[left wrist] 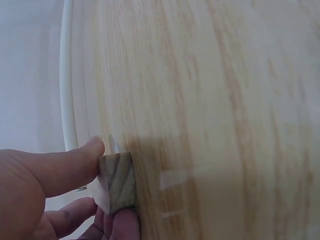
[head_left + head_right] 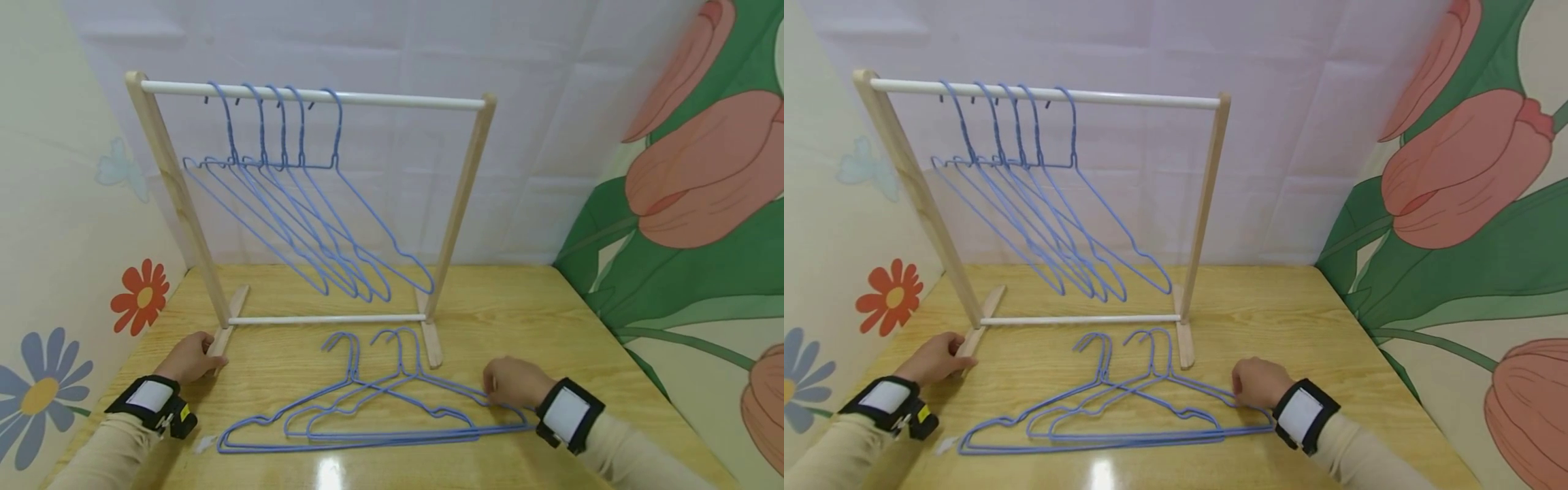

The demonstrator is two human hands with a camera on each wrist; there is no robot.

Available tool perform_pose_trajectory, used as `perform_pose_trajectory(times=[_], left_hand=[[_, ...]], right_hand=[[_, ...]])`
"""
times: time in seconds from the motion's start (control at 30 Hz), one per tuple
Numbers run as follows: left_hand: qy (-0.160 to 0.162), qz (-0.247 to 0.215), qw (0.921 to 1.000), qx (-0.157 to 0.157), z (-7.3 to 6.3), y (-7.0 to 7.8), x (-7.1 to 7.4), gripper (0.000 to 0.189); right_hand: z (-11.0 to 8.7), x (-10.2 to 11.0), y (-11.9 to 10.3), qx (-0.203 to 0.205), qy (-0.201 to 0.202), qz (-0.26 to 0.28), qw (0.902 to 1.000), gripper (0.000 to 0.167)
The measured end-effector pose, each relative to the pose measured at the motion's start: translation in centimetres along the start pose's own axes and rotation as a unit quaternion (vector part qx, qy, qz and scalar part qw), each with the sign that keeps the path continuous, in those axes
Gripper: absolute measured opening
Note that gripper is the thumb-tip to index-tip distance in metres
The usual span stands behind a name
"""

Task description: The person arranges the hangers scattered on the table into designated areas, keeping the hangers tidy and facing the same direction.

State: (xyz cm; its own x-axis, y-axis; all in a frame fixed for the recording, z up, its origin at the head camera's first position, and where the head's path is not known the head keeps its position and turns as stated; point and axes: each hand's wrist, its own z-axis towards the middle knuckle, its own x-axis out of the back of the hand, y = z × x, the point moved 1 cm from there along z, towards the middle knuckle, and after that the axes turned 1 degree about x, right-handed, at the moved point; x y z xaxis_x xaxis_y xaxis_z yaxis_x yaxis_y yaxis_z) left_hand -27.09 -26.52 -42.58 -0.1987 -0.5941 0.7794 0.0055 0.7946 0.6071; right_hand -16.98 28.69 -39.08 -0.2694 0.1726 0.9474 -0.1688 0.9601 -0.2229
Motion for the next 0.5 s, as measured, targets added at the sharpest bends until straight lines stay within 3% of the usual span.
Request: perform_pose_trajectory(times=[0.13, 0.5], left_hand=[[0.003, 0.001, 0.9999, -0.012, 0.03, -0.23, -0.03, 0.044], [-0.001, 0.004, 1.0, -0.004, -0.02, 0.06, 0.1, 0.046]], right_hand=[[-0.03, -0.35, -0.16, -0.014, 0.0, 0.0, 0.9999, 0.023], [0.23, -0.71, -0.18, -0.044, -0.013, -0.01, 0.9989, 0.021]])
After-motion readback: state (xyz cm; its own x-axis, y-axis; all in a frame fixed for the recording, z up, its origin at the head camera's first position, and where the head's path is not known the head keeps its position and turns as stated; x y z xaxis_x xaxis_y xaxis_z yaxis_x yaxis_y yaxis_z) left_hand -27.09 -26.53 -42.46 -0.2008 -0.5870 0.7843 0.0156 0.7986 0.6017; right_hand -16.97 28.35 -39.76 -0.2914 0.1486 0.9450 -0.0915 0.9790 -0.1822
